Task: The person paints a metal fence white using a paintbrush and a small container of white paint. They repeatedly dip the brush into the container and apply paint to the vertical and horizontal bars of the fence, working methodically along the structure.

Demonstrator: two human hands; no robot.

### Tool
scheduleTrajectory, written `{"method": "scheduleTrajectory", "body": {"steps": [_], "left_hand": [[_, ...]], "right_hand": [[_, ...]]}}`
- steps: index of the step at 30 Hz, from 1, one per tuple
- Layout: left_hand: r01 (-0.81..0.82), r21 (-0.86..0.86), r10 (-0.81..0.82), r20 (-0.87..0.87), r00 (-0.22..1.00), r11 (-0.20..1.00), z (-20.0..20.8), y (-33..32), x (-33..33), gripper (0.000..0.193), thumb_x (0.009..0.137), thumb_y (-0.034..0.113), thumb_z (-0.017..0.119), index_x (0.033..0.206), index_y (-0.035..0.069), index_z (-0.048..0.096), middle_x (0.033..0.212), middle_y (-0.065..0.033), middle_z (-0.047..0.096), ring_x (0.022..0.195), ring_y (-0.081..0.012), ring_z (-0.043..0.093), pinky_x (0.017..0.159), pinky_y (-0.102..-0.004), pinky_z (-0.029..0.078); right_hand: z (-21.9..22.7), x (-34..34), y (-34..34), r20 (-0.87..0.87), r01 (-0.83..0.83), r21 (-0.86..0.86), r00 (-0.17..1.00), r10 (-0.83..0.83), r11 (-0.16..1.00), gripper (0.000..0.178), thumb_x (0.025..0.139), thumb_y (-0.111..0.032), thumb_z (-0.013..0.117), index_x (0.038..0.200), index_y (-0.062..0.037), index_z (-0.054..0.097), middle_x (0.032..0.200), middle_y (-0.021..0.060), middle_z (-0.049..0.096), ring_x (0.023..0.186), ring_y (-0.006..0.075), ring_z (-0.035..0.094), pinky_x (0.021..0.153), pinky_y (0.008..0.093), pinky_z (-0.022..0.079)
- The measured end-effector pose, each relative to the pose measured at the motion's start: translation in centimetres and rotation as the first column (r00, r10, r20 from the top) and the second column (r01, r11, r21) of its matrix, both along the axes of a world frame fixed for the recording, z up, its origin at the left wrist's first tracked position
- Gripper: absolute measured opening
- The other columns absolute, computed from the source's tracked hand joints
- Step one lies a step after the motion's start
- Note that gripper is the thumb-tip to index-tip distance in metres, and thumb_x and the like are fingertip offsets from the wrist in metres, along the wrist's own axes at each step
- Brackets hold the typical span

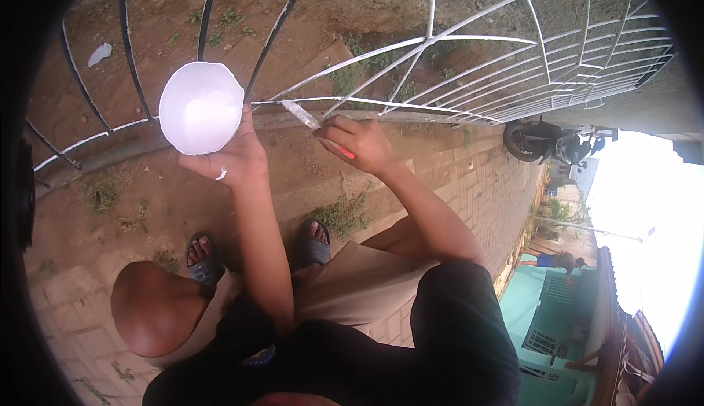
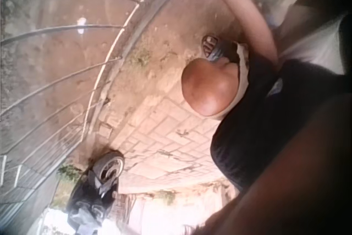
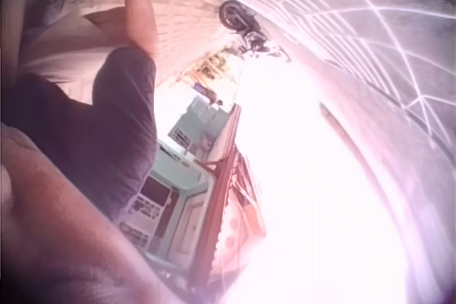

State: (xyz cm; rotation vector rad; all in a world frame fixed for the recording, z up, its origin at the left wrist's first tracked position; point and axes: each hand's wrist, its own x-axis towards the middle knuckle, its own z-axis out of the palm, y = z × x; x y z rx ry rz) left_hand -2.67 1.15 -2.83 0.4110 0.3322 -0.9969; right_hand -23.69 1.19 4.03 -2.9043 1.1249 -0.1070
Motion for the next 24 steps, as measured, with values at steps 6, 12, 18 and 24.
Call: {"method": "scheduleTrajectory", "body": {"steps": [6, 12, 18, 24], "left_hand": [[0.004, 0.009, -0.005, 0.065, 0.998, 1.0, -0.2, 0.2, -0.4, 0.088, 0.075, 0.074, 0.06, 0.142, 0.018, 0.047, 0.142, -0.0082, 0.048, 0.128, -0.0325, 0.048, 0.1, -0.0517, 0.043], [-0.01, 0.049, 0.003, 0.139, 0.99, 0.999, 0.2, 1.4, 0.1, 0.091, 0.074, 0.077, 0.061, 0.14, 0.017, 0.048, 0.135, -0.0113, 0.053, 0.111, -0.0338, 0.059, 0.083, -0.0443, 0.052], [-0.027, 0.036, 0.016, 0.279, 0.96, 0.999, 0.2, 1.9, 0.1, 0.09, 0.075, 0.077, 0.06, 0.137, 0.014, 0.049, 0.124, -0.0126, 0.059, 0.102, -0.0325, 0.062, 0.074, -0.0373, 0.053], [0.055, -0.03, -0.044, 0.281, 0.959, 0.998, -0.5, 2.2, -0.2, 0.09, 0.077, 0.078, 0.058, 0.14, 0.014, 0.048, 0.124, -0.012, 0.06, 0.1, -0.0334, 0.064, 0.076, -0.0413, 0.052]], "right_hand": [[0.8, -3.2, -2.7, -0.139, -0.138, -0.219, 0.984, 0.11, 0.966, 0.027, 0.086, -0.015, 0.067, 0.113, -0.0155, 0.064, 0.101, 0.0018, 0.063, 0.076, 0.0153, 0.068, 0.052, 0.0285, 0.054], [-2.6, -4.6, -0.2, -0.071, -0.23, -0.139, 0.972, 0.222, 0.963, 0.034, 0.082, -0.012, 0.064, 0.115, -0.0154, 0.063, 0.103, 0.0023, 0.061, 0.084, 0.0174, 0.068, 0.057, 0.029, 0.056], [-3.5, -5.4, -1.2, 0.147, -0.082, -0.335, 0.979, 0.138, 0.938, 0.036, 0.081, -0.012, 0.065, 0.116, -0.0158, 0.06, 0.106, 0.0013, 0.059, 0.091, 0.0188, 0.068, 0.056, 0.0285, 0.055], [-4.0, -4.7, -0.8, 0.072, -0.162, -0.018, 0.984, 0.163, 0.987, 0.025, 0.083, -0.011, 0.061, 0.107, -0.0157, 0.055, 0.11, 0.0024, 0.057, 0.086, 0.0204, 0.067, 0.054, 0.0326, 0.053]]}}
